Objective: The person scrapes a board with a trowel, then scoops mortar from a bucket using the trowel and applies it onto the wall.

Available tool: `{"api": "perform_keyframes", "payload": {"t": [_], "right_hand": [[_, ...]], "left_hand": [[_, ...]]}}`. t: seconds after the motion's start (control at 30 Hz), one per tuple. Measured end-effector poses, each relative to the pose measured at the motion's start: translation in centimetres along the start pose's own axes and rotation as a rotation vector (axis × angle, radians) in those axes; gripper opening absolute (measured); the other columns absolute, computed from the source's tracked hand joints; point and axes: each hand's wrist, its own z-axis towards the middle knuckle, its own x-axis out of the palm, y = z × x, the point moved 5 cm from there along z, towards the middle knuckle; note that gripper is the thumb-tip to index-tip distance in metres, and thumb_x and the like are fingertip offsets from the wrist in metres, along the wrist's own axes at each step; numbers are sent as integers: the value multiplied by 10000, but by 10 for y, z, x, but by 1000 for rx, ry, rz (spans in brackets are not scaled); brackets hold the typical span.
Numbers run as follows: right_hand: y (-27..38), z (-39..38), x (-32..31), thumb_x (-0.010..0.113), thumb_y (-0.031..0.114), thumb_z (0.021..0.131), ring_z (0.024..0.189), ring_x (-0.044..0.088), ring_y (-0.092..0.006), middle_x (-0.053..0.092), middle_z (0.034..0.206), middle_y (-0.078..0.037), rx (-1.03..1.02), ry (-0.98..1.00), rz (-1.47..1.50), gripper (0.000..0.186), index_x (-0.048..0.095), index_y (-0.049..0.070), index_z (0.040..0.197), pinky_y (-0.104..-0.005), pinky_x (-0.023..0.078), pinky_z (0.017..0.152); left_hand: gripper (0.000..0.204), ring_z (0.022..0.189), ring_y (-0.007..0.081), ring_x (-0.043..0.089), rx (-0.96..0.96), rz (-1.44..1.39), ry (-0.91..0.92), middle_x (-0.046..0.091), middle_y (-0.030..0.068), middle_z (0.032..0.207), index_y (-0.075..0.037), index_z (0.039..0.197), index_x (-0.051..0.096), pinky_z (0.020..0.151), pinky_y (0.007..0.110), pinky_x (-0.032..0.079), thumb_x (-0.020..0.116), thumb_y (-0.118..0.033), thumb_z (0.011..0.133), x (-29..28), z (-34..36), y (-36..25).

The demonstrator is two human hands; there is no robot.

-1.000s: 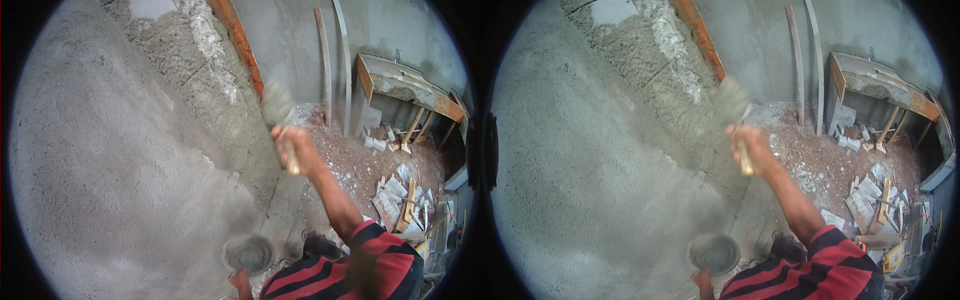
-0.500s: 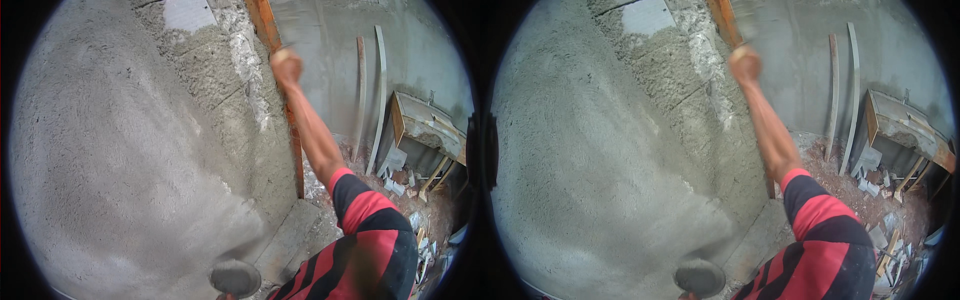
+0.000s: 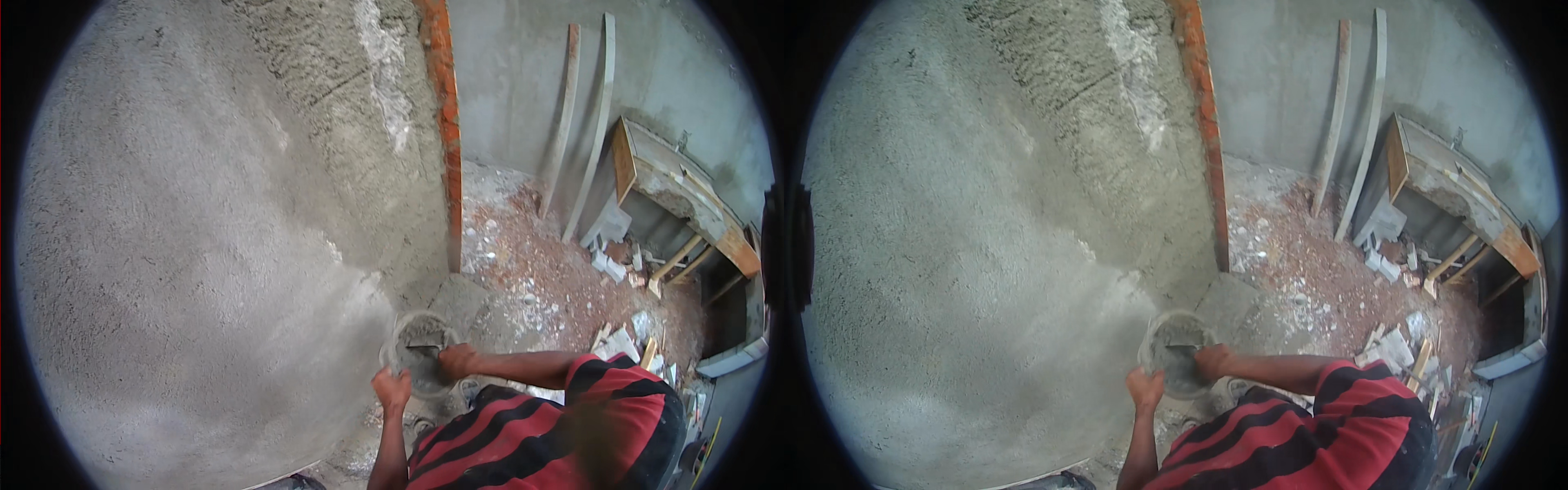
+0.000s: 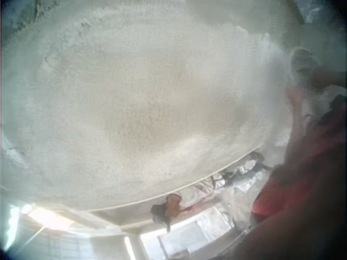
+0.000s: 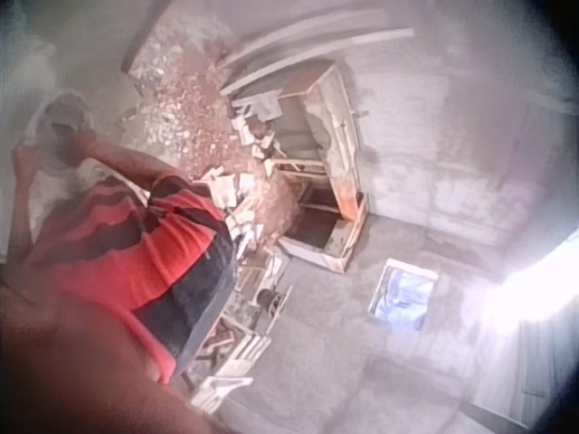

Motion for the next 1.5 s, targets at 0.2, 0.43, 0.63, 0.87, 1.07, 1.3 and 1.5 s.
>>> {"api": "perform_keyframes", "payload": {"t": [0.2, 0.43, 0.63, 0.87, 1.07, 1.3, 1.5], "right_hand": [[-53, -54, -59, 666, 287, 844, 685, 750, -291, 742, 784, -172, 438, 175, 497, 284, 767, 22, 835, -431, 554, 538], [30, -97, 28, 524, 339, 1067, 427, 486, -116, 540, 631, -28, 277, 635, 1877, 348, 655, 17, 1083, -287, 414, 367], [61, -111, 10, 524, 307, 1050, 444, 512, -134, 542, 644, -55, 79, 508, 2482, 356, 588, -2, 1215, -288, 466, 378], [6, -114, -207, 573, 212, 963, 439, 566, -119, 598, 660, -46, -419, -822, 2057, 329, 591, -9, 1207, -266, 480, 354], [-46, -144, -331, 627, 62, 906, 504, 606, -105, 640, 682, -47, 171, -2057, 1263, 243, 680, -19, 1129, -265, 497, 440], [-85, 35, -349, 749, 191, 837, 619, 698, -285, 697, 709, -151, 417, -1905, 588, 214, 707, 6, 935, -421, 528, 559], [117, -16, -170, 701, 288, 865, 826, 669, -456, 695, 862, -225, -186, -878, 677, 248, 663, 60, 955, -514, 518, 681]], "left_hand": [[205, 743, 477, 684, 111, -101, 176, 661, 275, 724, 43, 752, 652, 658, 481, 535, 729, -146, 750, 3, 12, -53], [158, 708, 385, 711, 129, -198, 274, 670, 253, 718, 34, 795, 664, 642, 437, 526, 725, -111, 783, -5, -15, -54], [182, 704, 129, 649, -163, -457, 227, 729, 100, 750, 51, 873, 718, 660, 346, 518, 721, -119, 810, -3, -23, 25], [218, 685, 145, 617, -395, -275, 82, 701, 95, 726, 86, 815, 702, 646, 358, 507, 726, -128, 777, -50, -56, 105], [278, 616, 235, 641, -531, -266, -96, 692, 155, 677, 110, 717, 641, 619, 444, 515, 754, -142, 682, -125, -118, 164], [308, 728, 407, 736, -495, 126, -158, 733, 258, 773, 96, 815, 718, 738, 477, 564, 751, -172, 666, -144, -129, 188], [342, 809, 502, 700, -338, 253, -145, 696, 319, 792, 87, 883, 730, 762, 548, 547, 690, -191, 689, -131, -87, 157]]}}
